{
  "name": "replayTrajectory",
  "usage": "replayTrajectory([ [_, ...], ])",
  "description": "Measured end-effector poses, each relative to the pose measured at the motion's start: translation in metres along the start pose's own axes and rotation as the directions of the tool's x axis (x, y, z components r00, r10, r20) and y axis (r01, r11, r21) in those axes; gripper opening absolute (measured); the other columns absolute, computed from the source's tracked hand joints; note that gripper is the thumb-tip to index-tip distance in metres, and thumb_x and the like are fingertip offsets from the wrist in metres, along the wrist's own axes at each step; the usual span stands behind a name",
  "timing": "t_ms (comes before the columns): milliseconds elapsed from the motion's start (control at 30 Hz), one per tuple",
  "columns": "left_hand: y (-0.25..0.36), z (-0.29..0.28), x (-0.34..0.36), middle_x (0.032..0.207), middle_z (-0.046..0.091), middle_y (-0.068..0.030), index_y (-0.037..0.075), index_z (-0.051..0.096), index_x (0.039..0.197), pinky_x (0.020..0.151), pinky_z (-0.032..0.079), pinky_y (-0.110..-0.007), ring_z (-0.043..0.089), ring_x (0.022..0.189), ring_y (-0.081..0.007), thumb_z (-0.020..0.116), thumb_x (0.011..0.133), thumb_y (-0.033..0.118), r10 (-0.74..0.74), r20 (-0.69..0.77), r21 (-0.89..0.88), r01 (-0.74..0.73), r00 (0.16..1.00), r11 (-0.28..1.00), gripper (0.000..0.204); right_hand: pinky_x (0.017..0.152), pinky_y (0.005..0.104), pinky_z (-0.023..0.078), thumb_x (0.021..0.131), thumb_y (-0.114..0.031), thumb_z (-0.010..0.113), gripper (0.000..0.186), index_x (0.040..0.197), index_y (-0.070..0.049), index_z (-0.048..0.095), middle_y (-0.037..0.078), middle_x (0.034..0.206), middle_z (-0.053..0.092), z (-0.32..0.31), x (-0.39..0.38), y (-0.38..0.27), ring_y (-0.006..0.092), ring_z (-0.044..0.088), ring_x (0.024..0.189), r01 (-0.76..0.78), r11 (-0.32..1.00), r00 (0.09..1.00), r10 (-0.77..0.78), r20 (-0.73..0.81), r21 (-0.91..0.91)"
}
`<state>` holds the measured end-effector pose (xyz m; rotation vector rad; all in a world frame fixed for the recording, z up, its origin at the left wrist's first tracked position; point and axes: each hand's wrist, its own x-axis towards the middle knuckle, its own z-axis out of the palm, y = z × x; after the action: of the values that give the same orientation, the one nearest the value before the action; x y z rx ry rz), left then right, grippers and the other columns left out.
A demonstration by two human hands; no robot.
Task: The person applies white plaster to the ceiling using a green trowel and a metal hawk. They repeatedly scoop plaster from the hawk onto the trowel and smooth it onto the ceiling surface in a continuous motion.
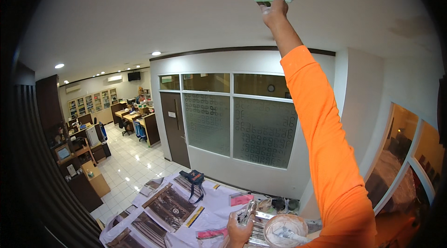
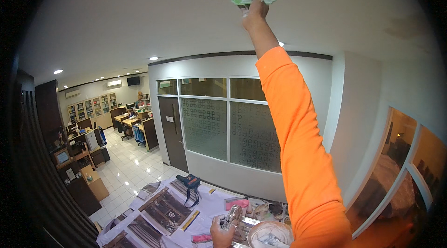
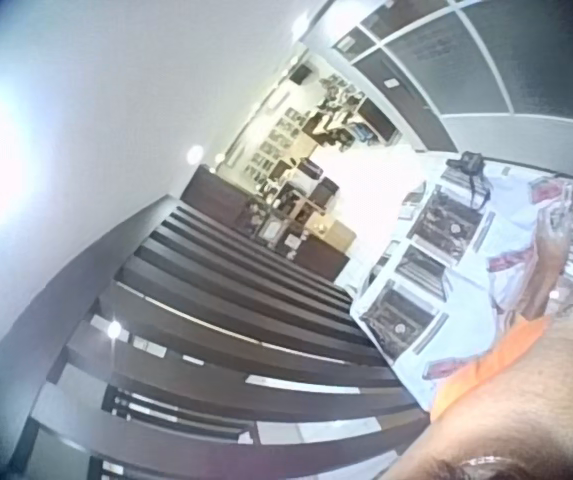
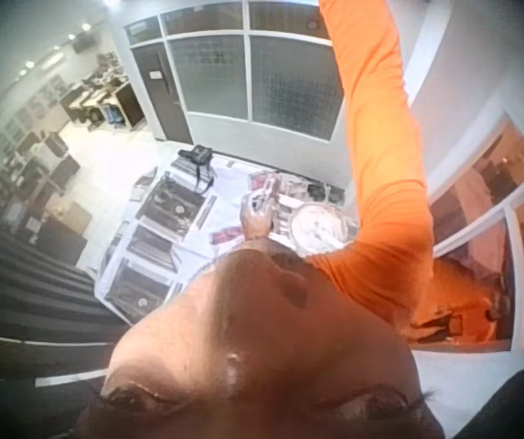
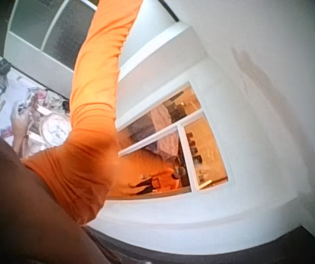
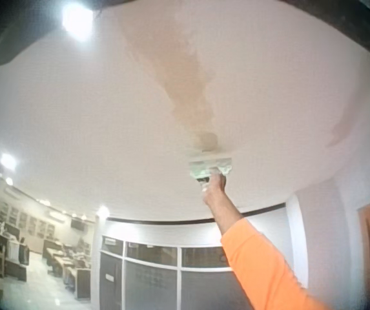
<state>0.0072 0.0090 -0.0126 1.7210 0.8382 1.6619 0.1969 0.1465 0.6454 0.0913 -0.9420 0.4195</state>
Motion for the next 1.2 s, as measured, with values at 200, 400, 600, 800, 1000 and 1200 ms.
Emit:
replayTrajectory([
  [200,-0.009,0.003,-0.009,0.093,0.068,-0.0157,0.006,0.068,0.103,0.077,0.053,-0.044,0.066,0.085,-0.0339,0.082,0.082,0.02,-0.004,-0.037,-0.071,0.001,0.999,0.997,0.029,0.118,0.057,0.037,0.101,-0.01,0.05,0.048,0.146,-0.002,0.037,0.018,0.149,0.04,0.031,0.001,-0.019,0.0374,0.045,0.136,0.025,0.999,0.994,-0.029,0.105,0.041],
  [400,0.012,-0.012,-0.003,0.092,0.069,-0.0174,0.002,0.067,0.1,0.078,0.053,-0.045,0.067,0.086,-0.0378,0.084,0.076,0.022,-0.03,-0.026,0.037,0.031,0.999,0.999,0.035,0.116,0.0542,0.038,0.1,-0.009,0.051,0.045,0.143,0.0,0.039,0.016,0.14,0.047,0.089,-0.031,-0.043,0.0337,0.051,0.129,0.037,0.993,0.996,-0.028,0.081,-0.111],
  [600,-0.004,-0.003,-0.007,0.088,0.068,-0.0168,-0.001,0.067,0.099,0.074,0.053,-0.042,0.067,0.077,-0.0312,0.082,0.079,0.019,0.007,-0.044,0.04,-0.005,0.999,0.999,0.031,0.098,0.051,0.048,0.101,-0.021,0.054,0.04,0.136,-0.006,0.044,0.009,0.129,0.052,0.158,-0.016,-0.06,0.0266,0.055,0.114,0.106,0.979,0.965,-0.058,0.256,-0.177],
  [800,0.006,-0.004,-0.01,0.097,0.067,-0.0168,0.003,0.066,0.105,0.081,0.052,-0.048,0.066,0.091,-0.0389,0.081,0.078,0.021,-0.094,0.019,0.016,0.093,0.995,0.996,0.035,0.099,0.0405,0.055,0.101,-0.026,0.056,0.052,0.147,-0.004,0.046,0.015,0.148,0.052,0.221,-0.069,-0.119,0.0255,0.053,0.132,-0.013,0.917,0.935,0.153,0.321,-0.398],
  [1000,0.002,-0.006,-0.014,0.102,0.066,-0.0168,0.003,0.066,0.105,0.085,0.051,-0.049,0.064,0.098,-0.0389,0.082,0.079,0.021,-0.06,0.022,0.011,0.06,0.998,0.998,0.036,0.095,0.0334,0.057,0.103,-0.028,0.056,0.037,0.127,-0.001,0.064,0.018,0.131,0.065,0.228,-0.247,-0.208,0.0255,0.064,0.115,0.794,-0.108,0.601,-0.017,0.799,-0.599],
  [1200,0.006,-0.017,-0.011,0.1,0.065,-0.0171,0.002,0.065,0.105,0.084,0.051,-0.049,0.063,0.096,-0.0396,0.081,0.08,0.02,-0.103,0.007,0.029,0.102,0.995,0.994,0.035,0.118,0.0538,0.04,0.096,-0.006,0.055,0.047,0.141,0.0,0.042,0.016,0.136,0.052,0.139,-0.147,-0.151,0.0344,0.053,0.127,0.189,0.976,0.865,-0.112,0.489,-0.111],
])
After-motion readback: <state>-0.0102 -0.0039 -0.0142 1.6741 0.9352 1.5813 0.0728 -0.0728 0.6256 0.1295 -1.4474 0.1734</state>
